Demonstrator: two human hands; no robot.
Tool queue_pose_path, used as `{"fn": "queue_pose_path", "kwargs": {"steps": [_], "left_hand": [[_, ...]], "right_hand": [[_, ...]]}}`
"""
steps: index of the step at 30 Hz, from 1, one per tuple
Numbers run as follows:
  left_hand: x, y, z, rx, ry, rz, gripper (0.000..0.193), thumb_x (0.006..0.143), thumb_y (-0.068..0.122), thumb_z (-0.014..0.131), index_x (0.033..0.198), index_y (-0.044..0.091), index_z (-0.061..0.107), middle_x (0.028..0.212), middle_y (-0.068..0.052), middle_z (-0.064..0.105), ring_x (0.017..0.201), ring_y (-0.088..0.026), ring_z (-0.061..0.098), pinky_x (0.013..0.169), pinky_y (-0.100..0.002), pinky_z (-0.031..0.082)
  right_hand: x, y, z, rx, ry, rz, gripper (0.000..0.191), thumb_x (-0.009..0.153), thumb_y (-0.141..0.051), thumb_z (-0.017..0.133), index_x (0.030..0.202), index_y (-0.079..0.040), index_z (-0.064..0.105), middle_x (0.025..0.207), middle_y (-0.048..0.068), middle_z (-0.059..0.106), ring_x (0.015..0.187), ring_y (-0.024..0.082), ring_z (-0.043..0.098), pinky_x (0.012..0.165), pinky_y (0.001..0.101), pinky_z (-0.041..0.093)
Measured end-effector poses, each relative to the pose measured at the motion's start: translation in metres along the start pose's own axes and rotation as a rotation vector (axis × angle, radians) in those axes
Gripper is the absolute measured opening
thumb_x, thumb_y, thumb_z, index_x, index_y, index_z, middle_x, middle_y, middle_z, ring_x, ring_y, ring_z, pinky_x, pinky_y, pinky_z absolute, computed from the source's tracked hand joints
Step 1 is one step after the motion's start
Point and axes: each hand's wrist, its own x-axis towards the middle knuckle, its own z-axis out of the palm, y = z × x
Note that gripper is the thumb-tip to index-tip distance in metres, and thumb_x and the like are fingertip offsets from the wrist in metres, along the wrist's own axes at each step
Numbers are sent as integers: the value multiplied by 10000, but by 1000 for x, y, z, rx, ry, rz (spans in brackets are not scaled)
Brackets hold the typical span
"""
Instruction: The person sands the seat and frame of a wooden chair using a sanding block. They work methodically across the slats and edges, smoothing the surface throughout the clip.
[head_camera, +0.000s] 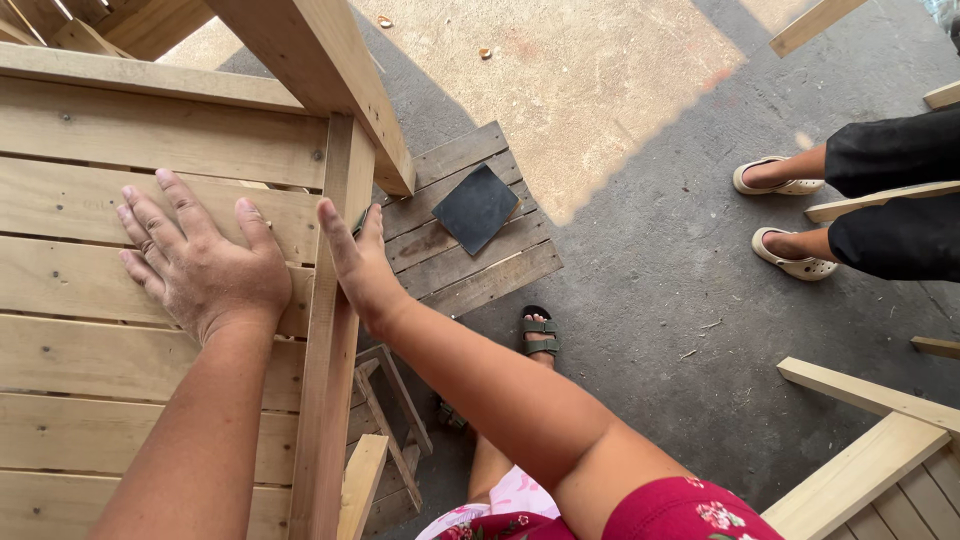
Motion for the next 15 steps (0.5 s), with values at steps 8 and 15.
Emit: {"fn": "queue_pose_path", "kwargs": {"steps": [8,15], "left_hand": [[-2,1,-1,-2,2,-10,816,1031,534,395,1669,69,186,1716,-253,105,1598,-357,45,1266,-569,25],[-2,2,-2,5,-19,-25,797,1031,523,376,1663,78,183,1712,-241,98,1595,-347,45,1269,-555,29]], "right_hand": [[-113,61,26,-114,-153,-109,1390,834,-816,544,1598,11,-273,1734,245,-222,1625,363,-156,1293,462,-3],[73,-15,-20,396,-69,87,1330,688,-981,296,1594,-16,160,1614,309,305,1494,408,303,1163,599,289]]}}
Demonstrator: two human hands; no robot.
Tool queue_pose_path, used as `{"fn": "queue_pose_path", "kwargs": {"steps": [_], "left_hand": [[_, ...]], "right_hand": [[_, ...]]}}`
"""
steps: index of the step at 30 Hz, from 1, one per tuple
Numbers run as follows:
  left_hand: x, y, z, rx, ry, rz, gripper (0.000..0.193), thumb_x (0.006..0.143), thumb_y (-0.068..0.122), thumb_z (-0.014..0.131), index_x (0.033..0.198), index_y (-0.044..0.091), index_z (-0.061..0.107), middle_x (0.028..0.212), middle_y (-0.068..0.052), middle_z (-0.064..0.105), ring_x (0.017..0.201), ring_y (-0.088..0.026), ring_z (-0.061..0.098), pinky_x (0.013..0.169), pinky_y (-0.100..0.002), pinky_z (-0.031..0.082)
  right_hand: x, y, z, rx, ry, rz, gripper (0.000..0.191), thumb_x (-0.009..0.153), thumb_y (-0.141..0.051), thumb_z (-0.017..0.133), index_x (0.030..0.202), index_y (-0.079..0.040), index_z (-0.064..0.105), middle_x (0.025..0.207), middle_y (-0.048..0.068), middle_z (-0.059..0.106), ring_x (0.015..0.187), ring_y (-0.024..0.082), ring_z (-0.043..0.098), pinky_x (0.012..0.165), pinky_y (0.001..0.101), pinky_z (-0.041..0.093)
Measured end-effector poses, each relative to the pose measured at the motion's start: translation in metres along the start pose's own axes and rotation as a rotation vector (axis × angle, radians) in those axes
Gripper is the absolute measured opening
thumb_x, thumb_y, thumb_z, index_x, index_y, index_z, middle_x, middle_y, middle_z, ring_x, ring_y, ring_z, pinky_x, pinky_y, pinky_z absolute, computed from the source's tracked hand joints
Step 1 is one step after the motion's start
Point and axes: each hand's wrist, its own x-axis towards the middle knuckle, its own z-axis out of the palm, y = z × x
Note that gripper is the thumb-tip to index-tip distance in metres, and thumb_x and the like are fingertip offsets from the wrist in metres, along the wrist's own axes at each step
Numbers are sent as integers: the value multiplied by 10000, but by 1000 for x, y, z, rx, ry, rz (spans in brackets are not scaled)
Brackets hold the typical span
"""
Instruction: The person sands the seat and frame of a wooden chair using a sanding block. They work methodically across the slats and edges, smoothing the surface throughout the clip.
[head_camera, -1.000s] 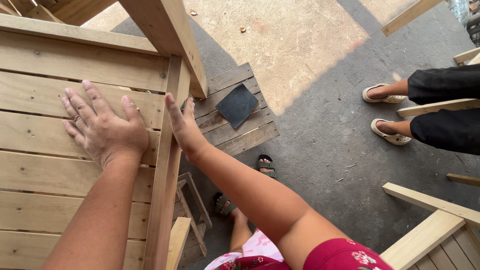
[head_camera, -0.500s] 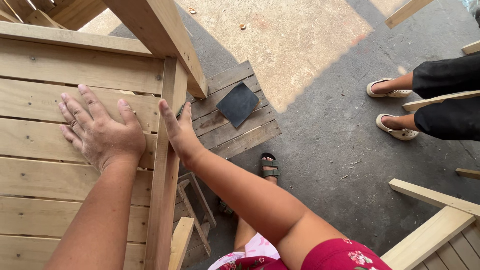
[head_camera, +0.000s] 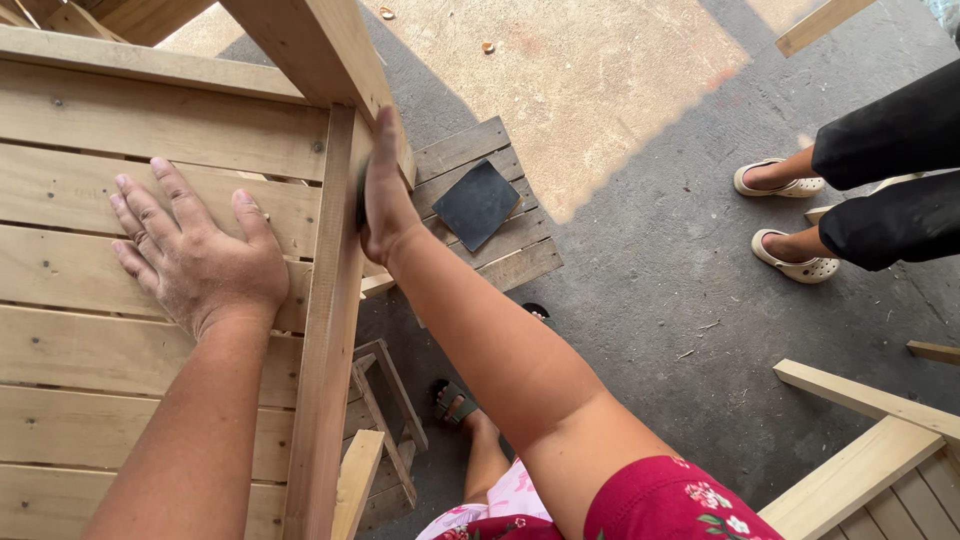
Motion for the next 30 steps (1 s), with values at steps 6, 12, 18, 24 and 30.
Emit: {"fn": "queue_pose_path", "kwargs": {"steps": [6,12,18,24,30], "left_hand": [[-2,3,-1,12,4,9,787,1041,521,369,1665,76,188,1713,-243,103,1594,-346,55,1270,-557,38],[0,4,1,4,3,-3,794,1025,529,379,1660,91,191,1710,-232,107,1591,-335,59,1268,-550,43],[-1,3,2,8,-2,-3,788,1034,528,373,1664,92,187,1718,-228,107,1598,-330,50,1275,-550,49],[-3,7,-1,9,6,-1,790,1027,518,375,1663,88,189,1713,-235,102,1593,-331,47,1270,-550,47],[-3,6,-2,8,9,7,794,1041,527,370,1666,74,184,1717,-235,97,1605,-334,45,1282,-543,41]], "right_hand": [[-120,39,2,50,-102,307,1205,721,-943,117,1633,-161,208,1693,90,255,1542,293,221,1234,508,169],[-35,-3,-15,97,-188,203,1329,730,-983,81,1613,-1,232,1641,240,312,1525,369,267,1231,541,163],[-11,26,-24,-124,-101,168,1331,761,-992,137,1611,27,243,1647,251,322,1536,350,273,1253,455,164],[-133,110,-10,-23,-192,439,1104,788,-915,109,1641,-221,200,1698,46,246,1553,278,195,1238,509,166],[-5,9,-11,4,-92,63,1308,783,-958,237,1561,92,303,1456,304,532,1393,375,508,1192,479,372]]}}
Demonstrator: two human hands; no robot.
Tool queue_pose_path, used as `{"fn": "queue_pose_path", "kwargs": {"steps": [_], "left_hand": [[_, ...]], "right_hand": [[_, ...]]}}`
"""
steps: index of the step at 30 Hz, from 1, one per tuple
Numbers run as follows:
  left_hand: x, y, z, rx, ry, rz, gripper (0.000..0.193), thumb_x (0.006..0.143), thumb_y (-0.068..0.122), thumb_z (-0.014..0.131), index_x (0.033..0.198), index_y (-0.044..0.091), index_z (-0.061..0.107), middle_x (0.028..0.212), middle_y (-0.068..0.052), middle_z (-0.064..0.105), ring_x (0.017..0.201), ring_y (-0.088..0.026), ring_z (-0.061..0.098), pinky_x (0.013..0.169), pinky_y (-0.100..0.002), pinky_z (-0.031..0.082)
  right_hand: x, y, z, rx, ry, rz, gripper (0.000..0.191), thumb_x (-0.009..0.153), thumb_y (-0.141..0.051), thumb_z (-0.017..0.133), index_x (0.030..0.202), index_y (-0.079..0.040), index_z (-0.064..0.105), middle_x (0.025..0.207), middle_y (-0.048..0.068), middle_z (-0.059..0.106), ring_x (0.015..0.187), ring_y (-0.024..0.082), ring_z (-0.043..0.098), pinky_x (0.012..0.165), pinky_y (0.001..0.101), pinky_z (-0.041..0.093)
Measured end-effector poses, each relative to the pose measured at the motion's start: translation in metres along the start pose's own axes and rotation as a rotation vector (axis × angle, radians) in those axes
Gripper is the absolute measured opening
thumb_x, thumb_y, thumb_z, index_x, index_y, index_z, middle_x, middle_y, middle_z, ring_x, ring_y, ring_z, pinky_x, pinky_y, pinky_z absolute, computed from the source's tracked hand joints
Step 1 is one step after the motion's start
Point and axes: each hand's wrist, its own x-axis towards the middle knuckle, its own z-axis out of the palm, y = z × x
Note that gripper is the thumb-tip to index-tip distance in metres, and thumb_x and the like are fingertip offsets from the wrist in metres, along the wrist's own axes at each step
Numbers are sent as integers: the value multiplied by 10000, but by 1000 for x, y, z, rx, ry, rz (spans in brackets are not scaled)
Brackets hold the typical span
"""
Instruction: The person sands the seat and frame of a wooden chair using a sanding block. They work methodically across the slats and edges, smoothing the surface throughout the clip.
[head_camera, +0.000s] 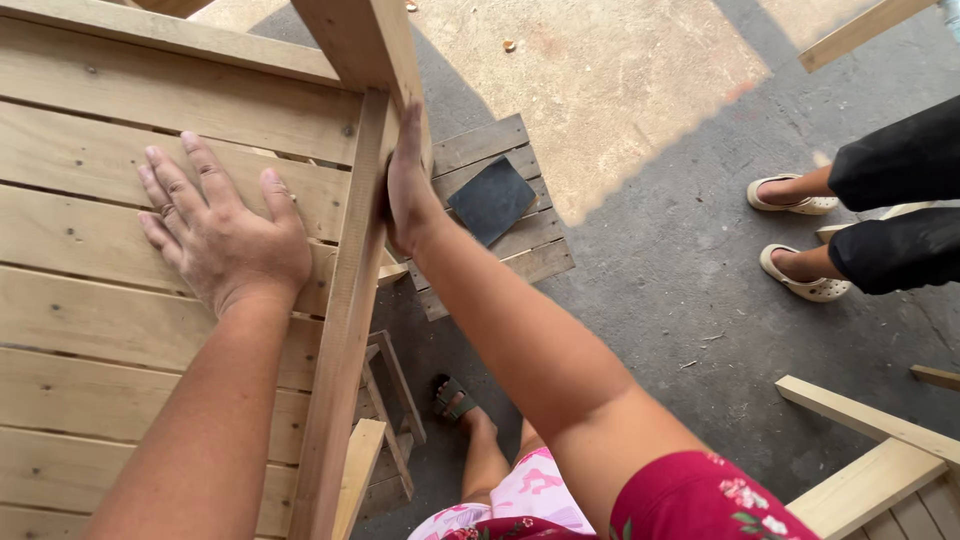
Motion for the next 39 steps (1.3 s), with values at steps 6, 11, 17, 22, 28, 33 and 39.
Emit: {"fn": "queue_pose_path", "kwargs": {"steps": [6,11,17,22,28,33,39], "left_hand": [[2,1,0,8,-20,-9,779,1042,512,346,1667,83,166,1716,-231,88,1596,-337,47,1273,-549,43],[3,2,0,8,-5,-3,787,1041,510,367,1667,76,168,1713,-239,95,1596,-344,47,1275,-555,43],[1,0,1,-22,15,22,786,1065,511,388,1674,63,173,1722,-246,104,1609,-345,45,1284,-561,42],[0,1,-1,-15,-6,8,779,1058,503,378,1673,71,174,1721,-241,98,1604,-339,47,1277,-565,41],[2,1,-1,-6,-25,4,778,1054,504,351,1668,68,155,1717,-241,86,1601,-333,38,1278,-554,36],[3,-1,1,8,-21,15,778,1055,509,339,1668,68,152,1715,-248,78,1596,-340,30,1274,-556,33],[0,0,-1,0,-19,7,791,1048,523,354,1673,75,168,1719,-243,86,1602,-349,38,1278,-566,41]], "right_hand": [[-133,97,31,-106,-27,-158,968,958,-423,418,1594,-140,-255,1693,116,-200,1560,307,-74,1223,445,47],[-185,159,30,-579,-131,-334,987,1098,-657,276,1603,-28,-291,1736,158,-316,1636,317,-252,1315,421,-76],[-64,73,8,-187,25,-181,1095,912,-772,328,1623,-95,-156,1736,78,-93,1570,192,-29,1244,385,48],[-189,128,35,-514,-202,-507,964,1073,-494,382,1645,-61,-261,1732,167,-279,1663,260,-227,1356,376,-74],[-85,89,18,-362,24,-400,1156,939,-773,384,1625,-19,-162,1738,175,-174,1604,308,-134,1272,428,-15],[-51,37,17,-422,62,-349,1323,766,-929,330,1618,-44,-161,1718,170,-184,1568,345,-104,1215,528,34],[-177,81,42,-642,-167,-542,1264,970,-824,402,1629,36,-249,1775,265,-263,1684,375,-219,1366,488,-52]]}}
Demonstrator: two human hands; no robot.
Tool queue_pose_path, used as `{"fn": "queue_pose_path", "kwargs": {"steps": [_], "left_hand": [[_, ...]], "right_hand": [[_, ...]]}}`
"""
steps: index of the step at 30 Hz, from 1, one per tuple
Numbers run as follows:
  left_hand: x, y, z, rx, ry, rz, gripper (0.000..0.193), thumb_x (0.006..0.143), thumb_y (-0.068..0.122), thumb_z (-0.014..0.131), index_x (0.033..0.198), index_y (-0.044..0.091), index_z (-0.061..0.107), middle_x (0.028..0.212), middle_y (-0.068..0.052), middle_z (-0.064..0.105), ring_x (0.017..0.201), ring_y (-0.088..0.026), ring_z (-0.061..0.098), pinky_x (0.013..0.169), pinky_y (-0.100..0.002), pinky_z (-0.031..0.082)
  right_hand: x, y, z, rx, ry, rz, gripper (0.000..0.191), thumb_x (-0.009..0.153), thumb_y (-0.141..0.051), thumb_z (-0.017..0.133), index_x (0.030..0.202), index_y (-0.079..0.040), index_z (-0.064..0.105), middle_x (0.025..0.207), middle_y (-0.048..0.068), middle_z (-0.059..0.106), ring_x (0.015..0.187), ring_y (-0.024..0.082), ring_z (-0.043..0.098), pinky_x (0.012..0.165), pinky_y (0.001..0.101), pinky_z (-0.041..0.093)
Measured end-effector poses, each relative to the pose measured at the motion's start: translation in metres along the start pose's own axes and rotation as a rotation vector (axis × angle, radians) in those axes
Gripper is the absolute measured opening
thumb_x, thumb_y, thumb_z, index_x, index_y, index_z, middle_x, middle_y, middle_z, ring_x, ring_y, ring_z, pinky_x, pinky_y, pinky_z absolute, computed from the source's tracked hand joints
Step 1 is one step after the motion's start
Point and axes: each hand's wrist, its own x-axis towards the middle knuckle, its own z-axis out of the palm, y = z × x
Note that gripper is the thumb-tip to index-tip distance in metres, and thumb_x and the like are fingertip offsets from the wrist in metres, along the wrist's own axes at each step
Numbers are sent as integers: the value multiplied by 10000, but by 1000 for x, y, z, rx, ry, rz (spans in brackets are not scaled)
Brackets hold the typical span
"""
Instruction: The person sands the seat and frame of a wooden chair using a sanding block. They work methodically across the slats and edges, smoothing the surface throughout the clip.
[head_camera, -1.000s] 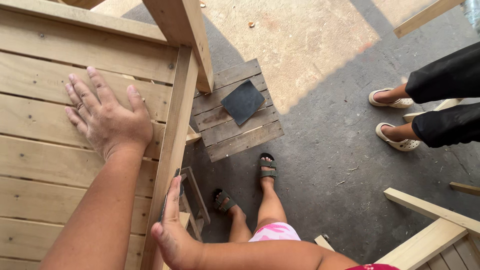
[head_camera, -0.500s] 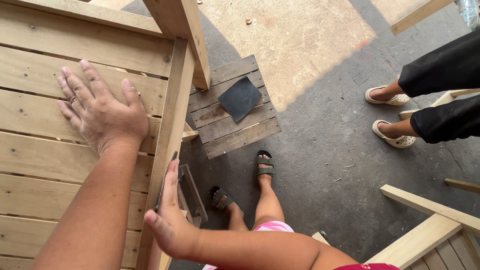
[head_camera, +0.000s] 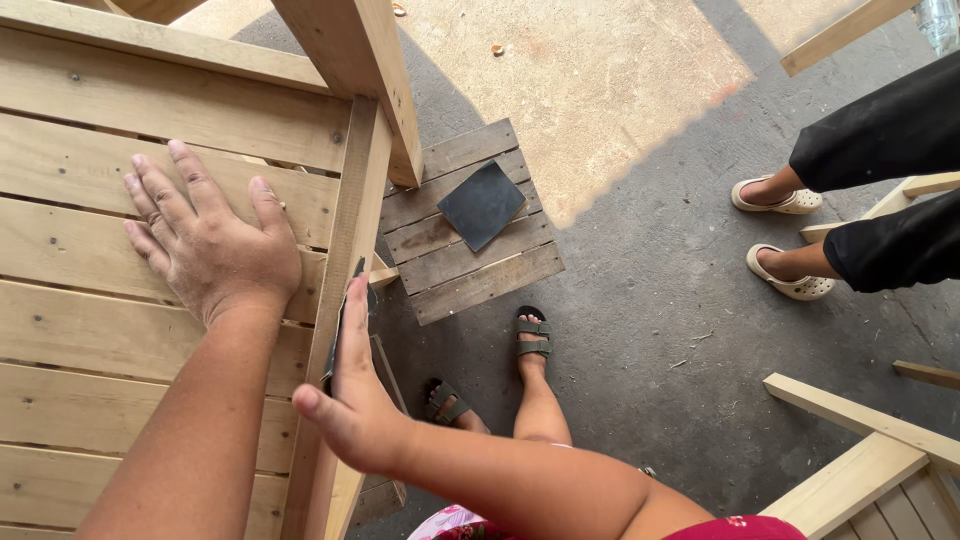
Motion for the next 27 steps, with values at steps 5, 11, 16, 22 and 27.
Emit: {"fn": "queue_pose_path", "kwargs": {"steps": [5,11,16,22,27], "left_hand": [[1,-1,0,-17,6,1,792,1049,521,358,1666,59,173,1713,-249,90,1596,-354,47,1264,-578,41],[-1,0,1,-16,9,-16,785,1047,528,372,1666,81,194,1719,-236,102,1602,-341,53,1272,-567,48],[1,-4,3,-64,27,-14,781,1036,525,429,1659,99,228,1712,-219,123,1590,-335,69,1267,-546,46],[-12,-31,25,-198,20,67,695,1030,418,466,1650,156,290,1734,-104,193,1612,-268,129,1304,-479,50],[-95,-52,21,-172,-21,8,680,989,421,464,1621,218,316,1704,-85,223,1574,-300,147,1245,-503,59]], "right_hand": [[121,32,-45,95,220,204,1332,827,-852,475,1619,7,-164,1710,255,-97,1571,374,34,1234,438,129],[32,9,-13,-60,63,-49,1316,931,-801,461,1624,49,-266,1758,294,-249,1670,399,-162,1342,483,-23],[-23,20,13,-140,5,-97,1219,1025,-701,495,1599,31,-293,1737,285,-298,1663,392,-239,1413,504,-68],[132,31,-62,234,115,238,1308,754,-894,421,1604,-175,-264,1686,160,-216,1559,386,-21,1195,607,83],[25,-14,-12,437,50,305,1203,892,-642,621,1605,-272,-274,1724,95,-161,1569,344,37,1220,495,166]]}}
